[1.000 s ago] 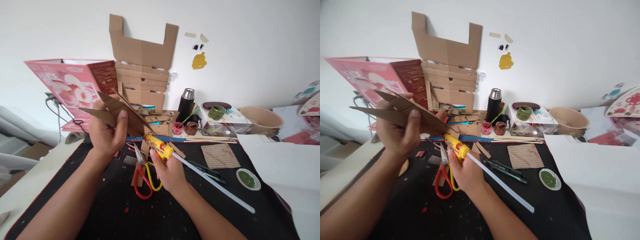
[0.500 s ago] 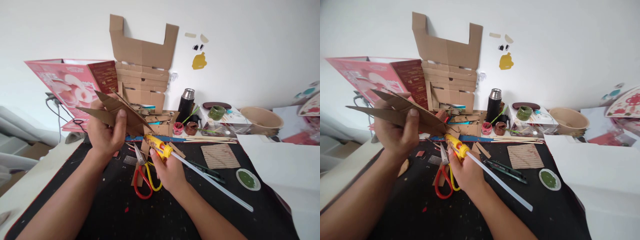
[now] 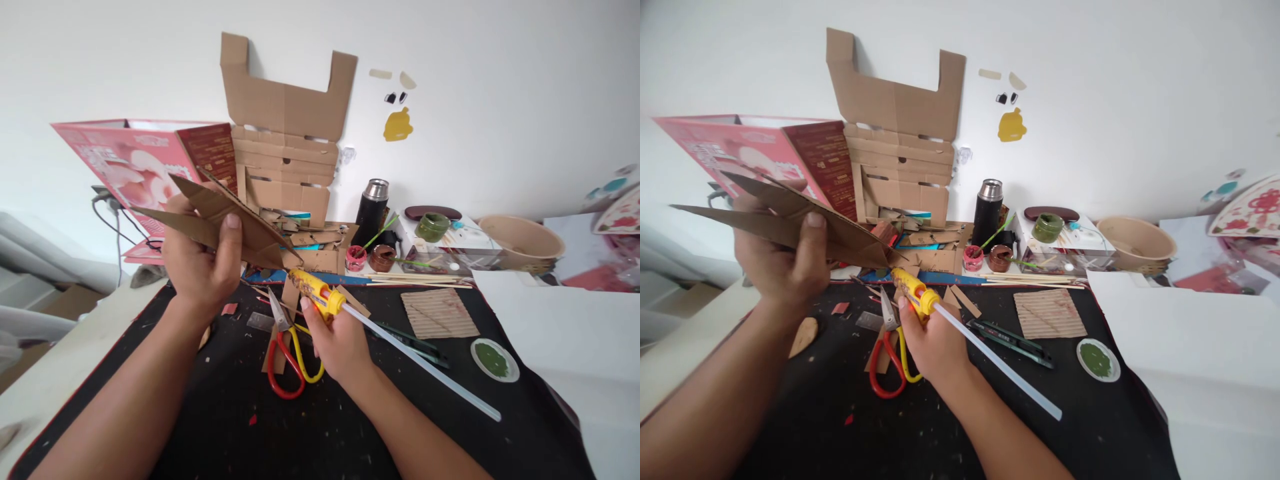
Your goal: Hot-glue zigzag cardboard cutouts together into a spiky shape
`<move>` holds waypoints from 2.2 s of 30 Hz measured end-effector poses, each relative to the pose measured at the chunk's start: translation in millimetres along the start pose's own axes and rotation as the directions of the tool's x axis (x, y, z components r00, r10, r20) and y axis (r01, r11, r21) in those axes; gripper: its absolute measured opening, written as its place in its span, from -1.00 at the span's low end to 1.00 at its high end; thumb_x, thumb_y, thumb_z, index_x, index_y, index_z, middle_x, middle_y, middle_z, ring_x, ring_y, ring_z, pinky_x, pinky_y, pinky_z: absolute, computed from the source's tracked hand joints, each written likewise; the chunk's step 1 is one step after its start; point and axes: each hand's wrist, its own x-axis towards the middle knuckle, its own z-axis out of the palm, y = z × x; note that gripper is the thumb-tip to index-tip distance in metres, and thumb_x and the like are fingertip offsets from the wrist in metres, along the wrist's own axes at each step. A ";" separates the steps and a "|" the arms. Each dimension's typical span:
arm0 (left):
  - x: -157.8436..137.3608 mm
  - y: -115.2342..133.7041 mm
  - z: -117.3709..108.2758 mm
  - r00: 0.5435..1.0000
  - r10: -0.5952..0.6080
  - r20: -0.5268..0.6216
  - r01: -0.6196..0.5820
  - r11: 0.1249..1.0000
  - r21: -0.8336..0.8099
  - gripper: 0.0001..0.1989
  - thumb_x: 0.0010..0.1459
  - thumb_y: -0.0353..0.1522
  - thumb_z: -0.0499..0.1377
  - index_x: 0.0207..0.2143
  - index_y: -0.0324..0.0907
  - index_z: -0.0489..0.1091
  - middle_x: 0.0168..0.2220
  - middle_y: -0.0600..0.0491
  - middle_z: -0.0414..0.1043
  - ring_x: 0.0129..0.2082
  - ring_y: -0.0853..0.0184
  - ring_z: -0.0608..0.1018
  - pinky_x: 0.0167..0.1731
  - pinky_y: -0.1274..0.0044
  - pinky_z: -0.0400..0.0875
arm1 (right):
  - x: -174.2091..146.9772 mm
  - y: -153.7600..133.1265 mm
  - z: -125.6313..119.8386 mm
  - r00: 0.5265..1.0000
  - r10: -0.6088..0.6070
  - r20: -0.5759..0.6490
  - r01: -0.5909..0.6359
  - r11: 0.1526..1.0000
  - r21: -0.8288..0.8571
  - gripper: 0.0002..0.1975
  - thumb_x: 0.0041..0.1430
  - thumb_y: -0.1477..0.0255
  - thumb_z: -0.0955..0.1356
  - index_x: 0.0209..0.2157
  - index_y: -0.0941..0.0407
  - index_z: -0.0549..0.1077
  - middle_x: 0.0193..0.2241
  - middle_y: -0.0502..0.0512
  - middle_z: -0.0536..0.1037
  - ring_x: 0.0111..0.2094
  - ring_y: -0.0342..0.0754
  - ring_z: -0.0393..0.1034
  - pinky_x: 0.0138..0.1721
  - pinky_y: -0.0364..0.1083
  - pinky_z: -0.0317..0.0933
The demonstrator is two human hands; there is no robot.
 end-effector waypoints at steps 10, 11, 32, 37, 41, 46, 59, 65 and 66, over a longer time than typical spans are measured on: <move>-1.5 3.2 7.2 0.999 -0.004 0.040 0.005 1.000 -0.018 -0.68 0.35 -0.28 0.17 0.06 -0.24 0.48 -0.05 -0.11 0.54 -0.08 0.18 0.57 0.06 0.30 0.45 | -1.4 -0.6 1.1 1.000 -0.024 0.015 0.024 1.000 0.008 -0.54 0.46 0.03 0.28 -0.24 0.09 0.61 -0.65 0.04 0.48 -0.53 0.02 0.52 -0.56 -0.15 0.23; -1.9 3.4 7.4 0.999 -0.003 0.044 0.004 1.000 -0.024 -0.68 0.34 -0.29 0.17 0.07 -0.23 0.48 -0.05 -0.12 0.54 -0.07 0.17 0.57 0.04 0.30 0.45 | -1.3 -0.4 1.1 1.000 -0.021 0.017 0.021 1.000 0.012 -0.55 0.46 0.03 0.28 -0.24 0.08 0.61 -0.64 0.04 0.48 -0.53 0.02 0.51 -0.55 -0.15 0.23; 22.5 -31.6 5.1 0.939 -0.213 -0.269 0.118 0.937 -0.330 -0.65 0.20 -0.25 0.29 -0.02 -0.24 0.44 -0.07 -0.05 0.57 -0.06 0.23 0.58 0.21 0.28 0.40 | 4.0 6.3 1.6 0.997 -0.074 0.000 0.074 0.991 -0.112 -0.61 0.44 0.10 0.29 -0.24 0.07 0.59 -0.56 0.07 0.54 -0.48 0.04 0.50 -0.48 -0.10 0.22; 23.9 -30.8 5.4 0.920 -0.288 -0.267 0.161 0.897 -0.411 -0.69 0.18 -0.27 0.32 -0.08 -0.22 0.44 -0.18 0.03 0.51 -0.13 0.29 0.54 0.10 0.37 0.45 | -1.2 6.3 6.0 0.980 -0.150 0.134 0.183 0.942 -0.280 -0.65 0.42 0.10 0.31 -0.17 0.06 0.58 -0.48 0.10 0.64 -0.47 0.04 0.55 -0.45 -0.10 0.19; 21.7 -24.1 4.1 0.940 -0.280 -0.195 0.174 0.885 -0.432 -0.65 0.22 -0.20 0.33 -0.04 -0.21 0.44 -0.18 0.02 0.51 -0.19 0.28 0.54 -0.05 0.40 0.48 | -9.2 3.2 17.5 0.923 -0.190 0.335 0.318 0.867 -0.384 -0.76 0.34 0.16 0.39 -0.16 0.03 0.56 -0.35 0.08 0.72 -0.38 0.06 0.61 -0.38 -0.10 0.22; 18.8 -19.0 4.8 0.961 -0.229 -0.155 0.153 0.906 -0.394 -0.71 0.25 -0.20 0.32 -0.08 -0.18 0.47 -0.18 0.02 0.51 -0.16 0.26 0.54 -0.04 0.38 0.44 | -14.6 -2.9 29.2 0.826 -0.184 0.532 0.441 0.799 -0.409 -0.73 0.27 0.20 0.46 -0.11 0.06 0.54 -0.23 0.10 0.73 -0.26 0.11 0.63 -0.29 -0.06 0.28; 8.3 3.3 13.1 0.837 -0.508 0.205 0.539 0.696 -0.475 -0.64 0.19 -0.12 0.36 -0.05 -0.08 0.45 -0.20 0.05 0.58 -0.22 0.21 0.64 -0.20 0.42 0.57 | -12.3 -2.8 25.2 0.767 -0.213 0.606 0.459 0.842 -0.284 -0.64 0.24 0.23 0.54 0.01 0.06 0.59 -0.11 0.14 0.71 -0.05 0.14 0.56 -0.08 -0.01 0.36; 1.8 4.2 28.7 0.598 -0.630 0.495 0.769 0.279 -0.575 -0.85 0.11 -0.35 0.33 -0.30 -0.13 0.41 -0.55 0.17 0.39 -0.68 0.44 0.40 -0.70 0.61 0.30 | -10.0 -0.3 19.6 0.765 -0.244 0.595 0.449 0.866 -0.221 -0.55 0.19 0.13 0.59 0.00 0.08 0.62 -0.12 0.16 0.71 -0.06 0.13 0.56 -0.08 -0.02 0.35; 0.9 5.3 30.8 0.567 -0.631 0.529 0.786 0.223 -0.576 -0.86 0.09 -0.37 0.33 -0.32 -0.14 0.41 -0.56 0.17 0.39 -0.68 0.44 0.41 -0.71 0.62 0.31 | -9.6 -0.1 18.9 0.771 -0.249 0.587 0.439 0.875 -0.205 -0.56 0.19 0.13 0.59 -0.01 0.09 0.63 -0.12 0.16 0.71 -0.07 0.13 0.57 -0.09 -0.02 0.35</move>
